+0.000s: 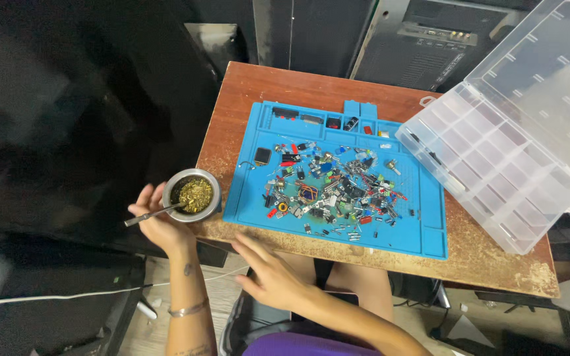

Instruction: The person sorts a mixed pile of electronic components on a blue tray, picking up items one by one and placing them into compartments of a clear plastic organizer. They handle capacitors, resistors, diodes, and small circuit boards, occasionally turning them over before storing them.

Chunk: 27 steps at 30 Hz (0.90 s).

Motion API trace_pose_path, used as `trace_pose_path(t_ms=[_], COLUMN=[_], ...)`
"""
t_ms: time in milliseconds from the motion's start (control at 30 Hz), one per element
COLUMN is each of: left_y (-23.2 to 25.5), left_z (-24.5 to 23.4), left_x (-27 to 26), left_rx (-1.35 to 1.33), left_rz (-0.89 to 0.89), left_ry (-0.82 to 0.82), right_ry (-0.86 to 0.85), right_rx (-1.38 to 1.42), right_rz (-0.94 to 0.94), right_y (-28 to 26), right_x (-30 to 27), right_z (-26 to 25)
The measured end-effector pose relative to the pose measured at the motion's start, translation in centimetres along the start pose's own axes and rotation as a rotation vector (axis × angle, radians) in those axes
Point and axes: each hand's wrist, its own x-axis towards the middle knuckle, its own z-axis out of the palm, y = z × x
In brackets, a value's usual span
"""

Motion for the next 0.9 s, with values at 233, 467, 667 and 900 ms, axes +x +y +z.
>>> trace_pose_path(t_ms=[233,467,667,900], left_y=[0.4,2.4,1.1,-0.5], left_z=[-3.3,2.8,6.5,7.2], left_x=[-12.6,-15.6,-15.1,-16.1], left_rx=[0.293,0.682,0.776,0.948], left_rz=[0.374,0.480,0.598,0.733], left_ry=[0.007,-0.801,-1.001,-1.267], right_ry=[0.126,0.416,0.584,0.659], right_rx=[0.012,-0.144,-0.249,-0.459], right_rz=[0.113,0.145,0.098,0.058], right_y=[0.6,0.4,0.3,1.6], right_x=[-7.7,-11.2,-12.1,-11.7], right_z=[-5.6,-9.6,-11.1,-12.5])
